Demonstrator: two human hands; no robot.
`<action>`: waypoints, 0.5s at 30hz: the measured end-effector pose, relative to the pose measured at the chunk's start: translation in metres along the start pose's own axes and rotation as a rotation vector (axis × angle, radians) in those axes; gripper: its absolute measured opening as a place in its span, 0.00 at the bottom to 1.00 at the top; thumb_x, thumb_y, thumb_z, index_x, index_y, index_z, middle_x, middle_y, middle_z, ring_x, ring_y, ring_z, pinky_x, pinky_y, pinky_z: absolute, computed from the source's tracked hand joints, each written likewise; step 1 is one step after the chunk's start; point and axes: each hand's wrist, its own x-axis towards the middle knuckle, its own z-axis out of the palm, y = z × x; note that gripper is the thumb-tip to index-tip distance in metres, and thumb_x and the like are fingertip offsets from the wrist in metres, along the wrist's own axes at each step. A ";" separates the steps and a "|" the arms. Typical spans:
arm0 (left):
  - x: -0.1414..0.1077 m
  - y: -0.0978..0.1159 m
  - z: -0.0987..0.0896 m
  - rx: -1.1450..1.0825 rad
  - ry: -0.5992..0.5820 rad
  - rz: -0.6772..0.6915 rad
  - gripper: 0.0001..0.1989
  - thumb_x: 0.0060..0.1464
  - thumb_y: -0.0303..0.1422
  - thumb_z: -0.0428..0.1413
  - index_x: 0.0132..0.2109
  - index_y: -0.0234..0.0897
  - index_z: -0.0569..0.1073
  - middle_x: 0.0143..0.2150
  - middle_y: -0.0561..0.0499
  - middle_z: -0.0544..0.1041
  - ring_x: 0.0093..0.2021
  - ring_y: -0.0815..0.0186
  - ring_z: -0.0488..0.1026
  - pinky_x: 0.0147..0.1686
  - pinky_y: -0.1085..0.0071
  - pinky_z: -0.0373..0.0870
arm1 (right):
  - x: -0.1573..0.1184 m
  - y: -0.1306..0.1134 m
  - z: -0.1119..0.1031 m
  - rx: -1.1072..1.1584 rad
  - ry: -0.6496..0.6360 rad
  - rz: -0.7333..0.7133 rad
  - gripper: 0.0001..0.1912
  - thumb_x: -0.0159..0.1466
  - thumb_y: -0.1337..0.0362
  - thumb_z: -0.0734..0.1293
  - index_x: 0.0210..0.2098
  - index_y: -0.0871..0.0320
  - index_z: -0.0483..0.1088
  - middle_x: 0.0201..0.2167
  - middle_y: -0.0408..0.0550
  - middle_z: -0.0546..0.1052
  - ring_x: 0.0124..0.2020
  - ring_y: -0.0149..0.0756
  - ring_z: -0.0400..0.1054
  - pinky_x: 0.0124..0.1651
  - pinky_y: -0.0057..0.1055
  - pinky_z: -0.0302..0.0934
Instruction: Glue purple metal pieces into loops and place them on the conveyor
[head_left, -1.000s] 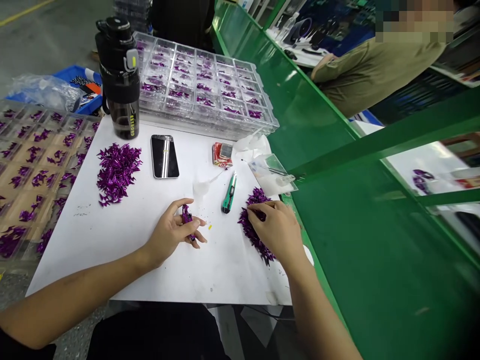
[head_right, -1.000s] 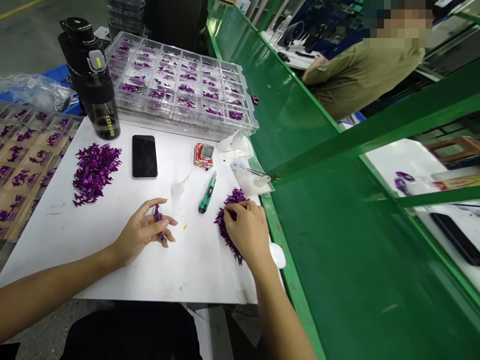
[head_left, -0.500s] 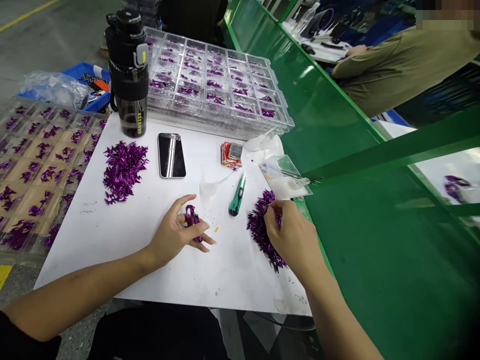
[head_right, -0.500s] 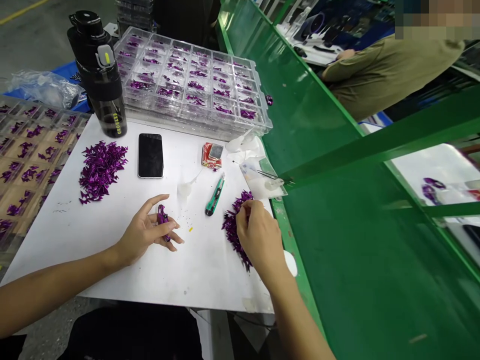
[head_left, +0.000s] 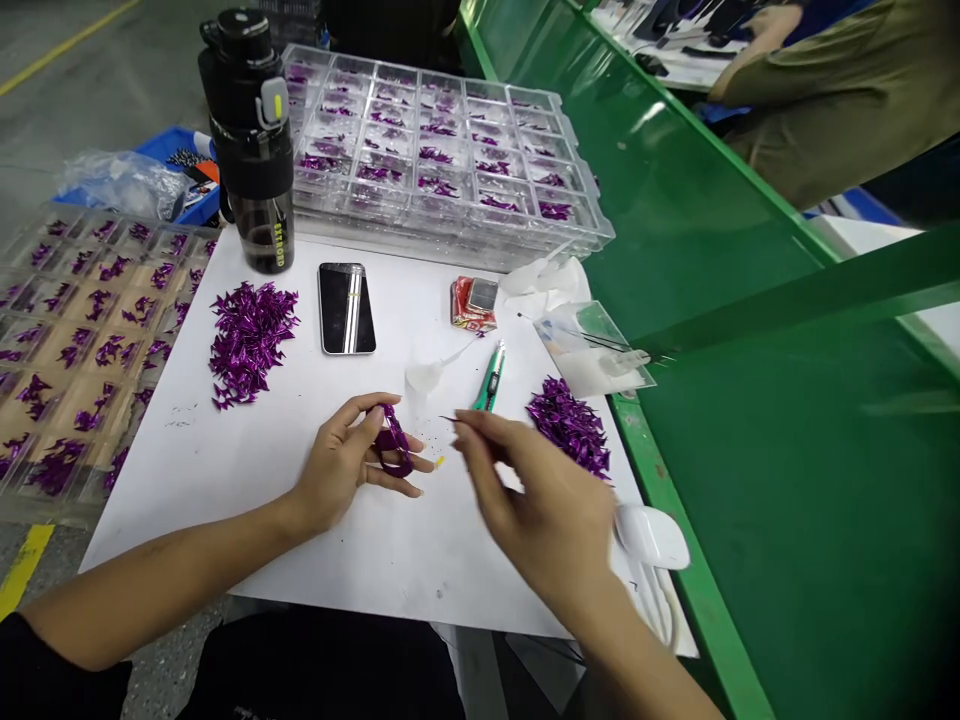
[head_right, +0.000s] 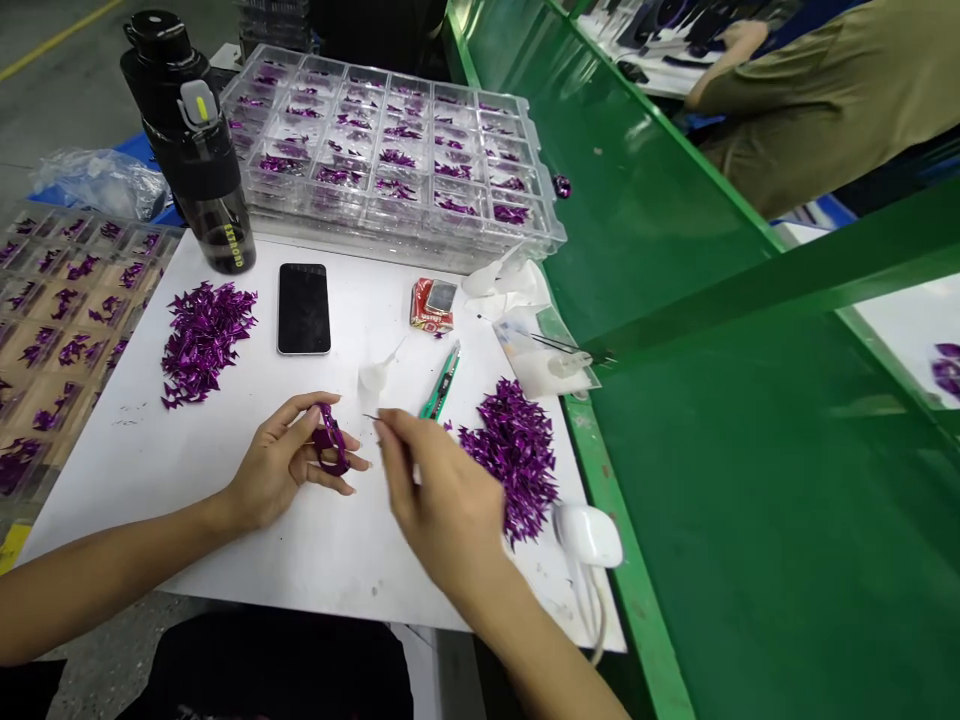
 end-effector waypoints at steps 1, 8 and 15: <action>0.001 0.001 0.000 -0.002 0.020 0.016 0.27 0.58 0.52 0.66 0.56 0.39 0.73 0.36 0.48 0.83 0.36 0.57 0.85 0.32 0.61 0.85 | 0.003 -0.007 0.008 0.030 0.019 -0.066 0.06 0.74 0.67 0.66 0.48 0.54 0.75 0.36 0.45 0.84 0.31 0.33 0.80 0.36 0.28 0.74; 0.002 0.002 -0.002 0.020 0.091 0.063 0.22 0.58 0.48 0.67 0.51 0.39 0.78 0.29 0.56 0.76 0.29 0.69 0.76 0.31 0.67 0.85 | -0.001 -0.017 0.046 0.125 0.120 -0.147 0.19 0.69 0.79 0.68 0.56 0.57 0.72 0.39 0.49 0.83 0.37 0.35 0.79 0.41 0.29 0.75; 0.002 -0.003 -0.003 0.023 0.098 0.070 0.19 0.58 0.47 0.67 0.49 0.39 0.80 0.30 0.55 0.78 0.31 0.68 0.77 0.31 0.68 0.84 | -0.008 -0.016 0.051 0.149 0.094 -0.218 0.23 0.67 0.81 0.69 0.60 0.63 0.71 0.42 0.56 0.83 0.41 0.40 0.77 0.43 0.36 0.76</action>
